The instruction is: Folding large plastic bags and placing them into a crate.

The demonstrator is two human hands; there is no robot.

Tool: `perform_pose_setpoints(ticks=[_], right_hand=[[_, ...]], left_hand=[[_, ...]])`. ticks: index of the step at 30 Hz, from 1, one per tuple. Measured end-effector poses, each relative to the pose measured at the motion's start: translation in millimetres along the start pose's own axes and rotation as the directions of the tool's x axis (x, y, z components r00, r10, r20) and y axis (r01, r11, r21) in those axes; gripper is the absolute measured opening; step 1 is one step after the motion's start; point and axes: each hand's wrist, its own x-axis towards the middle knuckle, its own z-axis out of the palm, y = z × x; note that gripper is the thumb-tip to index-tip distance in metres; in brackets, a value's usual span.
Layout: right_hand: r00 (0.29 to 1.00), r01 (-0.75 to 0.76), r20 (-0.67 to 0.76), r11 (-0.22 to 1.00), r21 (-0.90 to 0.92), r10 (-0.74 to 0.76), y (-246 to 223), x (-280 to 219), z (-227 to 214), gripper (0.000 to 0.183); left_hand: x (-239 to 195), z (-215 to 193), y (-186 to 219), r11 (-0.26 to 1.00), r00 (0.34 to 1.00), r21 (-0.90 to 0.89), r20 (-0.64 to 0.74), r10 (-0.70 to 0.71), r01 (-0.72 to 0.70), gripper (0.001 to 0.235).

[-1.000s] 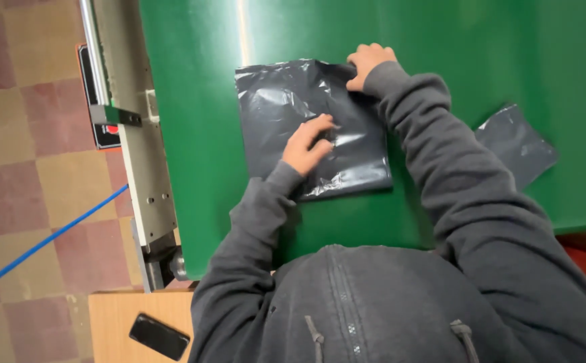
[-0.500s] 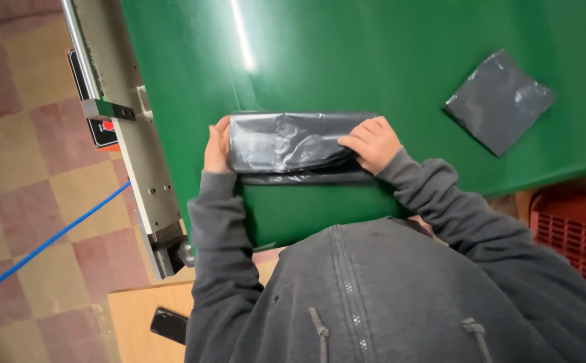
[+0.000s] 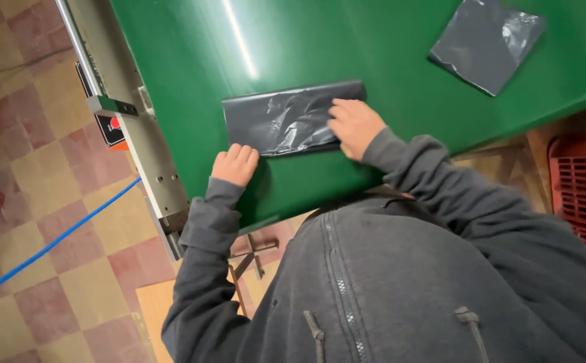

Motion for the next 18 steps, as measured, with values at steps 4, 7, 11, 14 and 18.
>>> perform_pose_setpoints(ticks=[4,7,11,14,18], right_hand=[[0.99,0.132,-0.004,0.938,0.319,-0.138,-55,3,15,0.086],[0.97,0.171,-0.229,0.907,0.384,-0.086,-78,-50,29,0.035],[0.969,0.107,-0.233,0.698,0.708,0.088,-69,-93,2,0.041],[0.706,-0.628,0.394,0.261,0.733,0.589,-63,-99,-15,0.035],[0.286,-0.669,0.603,-0.296,0.682,0.745,-33,-139,82,0.035]], left_hand=[[24,-13,64,0.935,0.911,-0.347,0.406,0.076,0.077,0.02],[75,-55,87,0.513,0.874,-0.795,0.459,0.16,0.324,0.023],[96,48,65,-0.174,0.628,-0.605,0.722,0.292,0.777,0.045],[95,108,43,-0.35,0.464,-0.326,0.761,0.454,0.878,0.102],[111,104,53,-0.009,0.314,-0.314,0.949,-0.038,0.949,0.059]])
